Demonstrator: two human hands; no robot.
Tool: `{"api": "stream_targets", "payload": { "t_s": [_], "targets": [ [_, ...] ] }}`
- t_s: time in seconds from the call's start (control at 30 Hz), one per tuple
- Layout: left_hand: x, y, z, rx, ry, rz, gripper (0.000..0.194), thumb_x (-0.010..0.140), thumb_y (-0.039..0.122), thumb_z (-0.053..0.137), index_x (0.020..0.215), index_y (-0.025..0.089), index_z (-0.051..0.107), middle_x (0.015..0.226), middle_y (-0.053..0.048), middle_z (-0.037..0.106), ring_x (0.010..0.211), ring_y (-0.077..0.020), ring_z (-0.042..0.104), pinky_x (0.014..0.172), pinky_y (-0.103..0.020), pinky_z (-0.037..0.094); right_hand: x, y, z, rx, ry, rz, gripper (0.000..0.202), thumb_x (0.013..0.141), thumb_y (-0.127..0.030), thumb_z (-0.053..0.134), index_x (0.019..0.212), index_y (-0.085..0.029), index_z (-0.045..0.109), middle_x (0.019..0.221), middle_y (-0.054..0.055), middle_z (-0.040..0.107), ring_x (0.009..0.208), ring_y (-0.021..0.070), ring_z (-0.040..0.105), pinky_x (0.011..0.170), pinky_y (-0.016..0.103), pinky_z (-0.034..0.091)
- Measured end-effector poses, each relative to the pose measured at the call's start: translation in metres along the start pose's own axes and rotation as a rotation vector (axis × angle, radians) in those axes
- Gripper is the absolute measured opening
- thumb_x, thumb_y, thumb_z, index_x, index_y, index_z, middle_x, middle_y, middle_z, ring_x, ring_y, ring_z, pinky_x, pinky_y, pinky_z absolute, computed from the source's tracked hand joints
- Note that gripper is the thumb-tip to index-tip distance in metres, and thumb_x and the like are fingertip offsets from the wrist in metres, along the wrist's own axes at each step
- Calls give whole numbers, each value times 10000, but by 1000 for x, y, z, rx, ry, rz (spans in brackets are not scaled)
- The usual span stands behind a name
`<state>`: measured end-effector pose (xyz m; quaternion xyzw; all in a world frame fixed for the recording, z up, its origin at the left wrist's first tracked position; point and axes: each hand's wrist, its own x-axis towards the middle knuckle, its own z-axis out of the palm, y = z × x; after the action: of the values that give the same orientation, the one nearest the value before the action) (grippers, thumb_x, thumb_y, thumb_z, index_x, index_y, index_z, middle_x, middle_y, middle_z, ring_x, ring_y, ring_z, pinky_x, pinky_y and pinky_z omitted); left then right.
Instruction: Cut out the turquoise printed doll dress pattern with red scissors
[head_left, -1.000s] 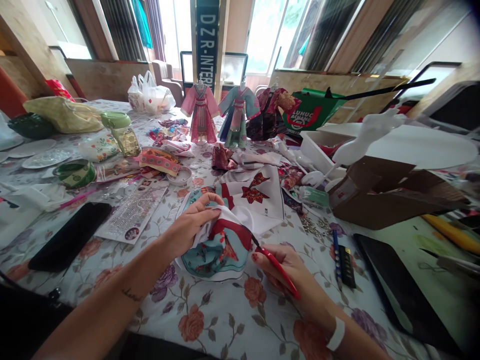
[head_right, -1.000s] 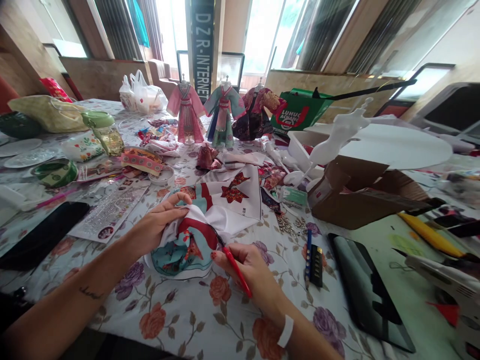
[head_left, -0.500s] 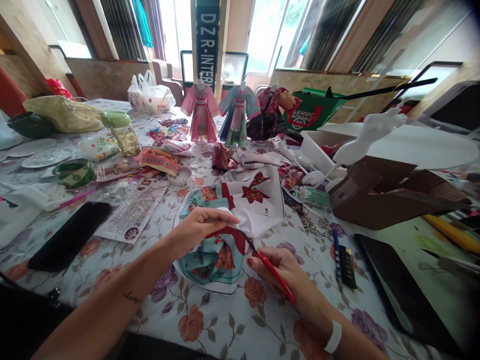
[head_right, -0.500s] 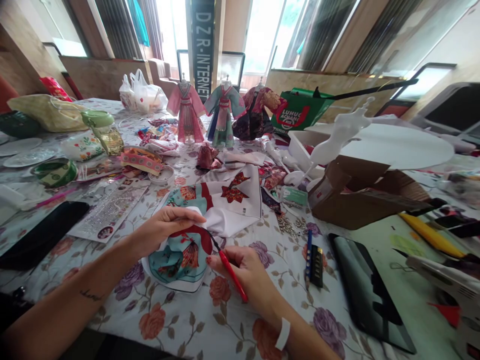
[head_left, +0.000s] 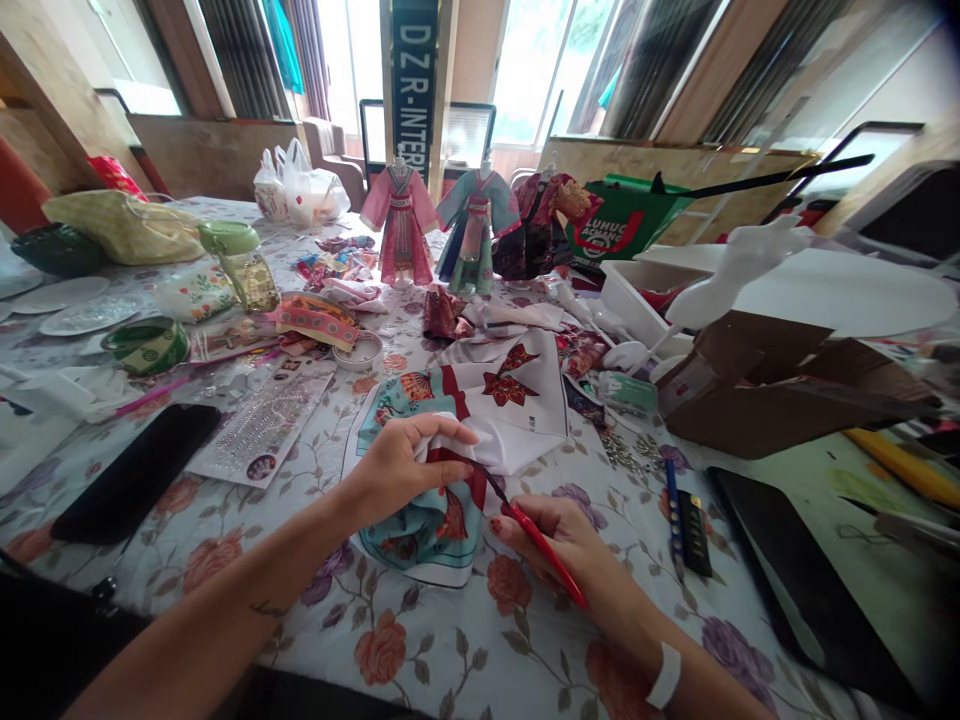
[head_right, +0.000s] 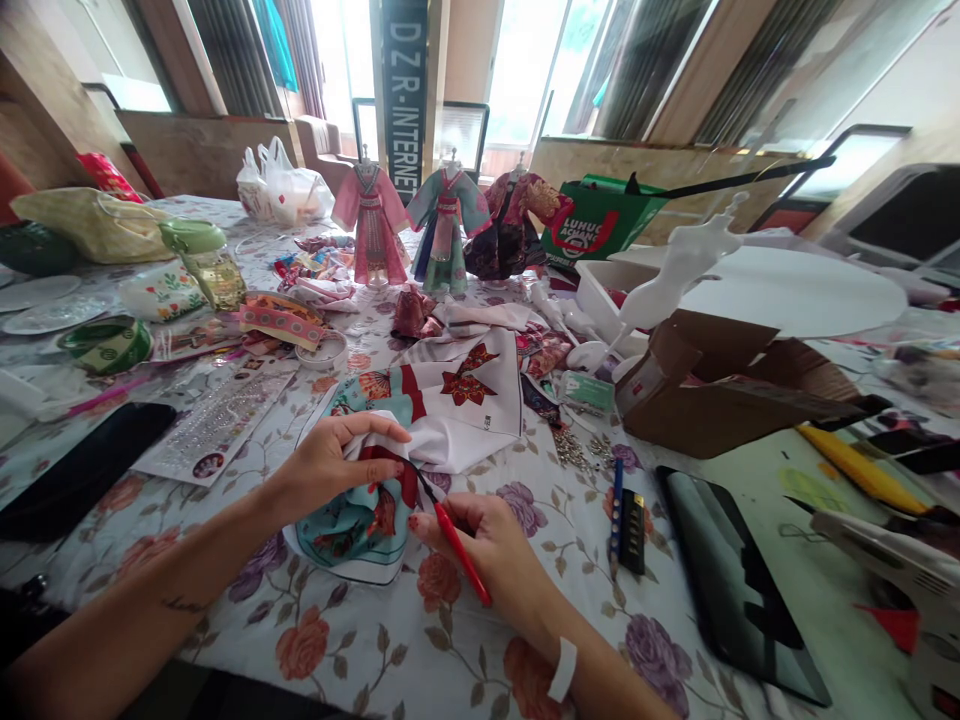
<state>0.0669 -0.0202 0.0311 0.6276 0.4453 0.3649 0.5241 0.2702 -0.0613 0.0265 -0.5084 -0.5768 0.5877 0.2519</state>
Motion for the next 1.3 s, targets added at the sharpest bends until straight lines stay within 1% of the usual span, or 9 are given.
{"api": "stream_targets", "payload": {
  "t_s": [0.1,0.27,0.4,0.6,0.8,0.93,1.07,1.13,1.3],
  "targets": [
    [-1,3,-1,8,-1,18,266,709,257,739,956,174,686,717,31,545,533,-56,406,485,-183,318,-2,-3,0,18,-13,-9,514,738,-544,672,519,-201,358,416,-75,346,377,57,282,371,220,175],
    [-1,7,-2,11,-19,50,255,708,203,731,958,173,689,823,21,576,553,-43,412,500,-173,333,-4,-5,1,76,-77,6,485,749,-504,678,528,-199,372,411,-69,416,354,54,319,357,200,207],
    [-2,10,-1,8,-43,63,258,705,200,736,958,169,696,856,10,604,601,-58,466,538,-171,375,-3,-2,1,108,-120,-16,460,767,-466,679,540,-194,385,415,-47,498,353,66,398,367,198,197],
    [-5,11,0,33,-54,91,257,709,206,737,961,174,702,924,-8,645,667,-85,544,593,-178,433,-3,-2,0,112,-130,-18,449,778,-456,675,546,-193,396,416,-52,480,390,97,490,387,200,228],
    [-5,13,2,52,-37,101,263,697,177,739,958,175,712,975,-28,667,770,-132,602,672,-207,472,-3,-1,0,55,-123,-32,446,795,-484,646,567,-200,389,432,-60,463,381,80,404,392,209,240],
    [-5,12,2,65,-40,109,269,705,174,733,974,174,710,978,-25,668,782,-131,609,685,-203,477,-4,-2,0,43,-117,-31,454,795,-466,654,556,-199,374,433,-68,425,383,75,398,389,207,223],
    [-5,10,1,82,-45,118,272,709,183,734,980,176,709,983,-25,668,789,-133,610,693,-205,481,-4,-2,0,61,-116,-10,459,783,-472,662,555,-201,370,427,-70,410,379,85,436,381,204,219],
    [-4,9,1,85,-43,123,274,708,177,733,981,177,710,983,-25,670,798,-134,612,696,-205,483,-4,-2,1,63,-111,-14,464,776,-474,669,553,-200,369,427,-73,397,379,80,423,382,203,218],
    [-4,10,2,88,-34,117,274,707,183,734,980,173,713,984,-31,676,813,-147,621,714,-217,490,-5,-5,2,49,-89,0,477,775,-519,644,545,-201,372,421,-60,446,362,64,338,373,209,188]
  ]
}}
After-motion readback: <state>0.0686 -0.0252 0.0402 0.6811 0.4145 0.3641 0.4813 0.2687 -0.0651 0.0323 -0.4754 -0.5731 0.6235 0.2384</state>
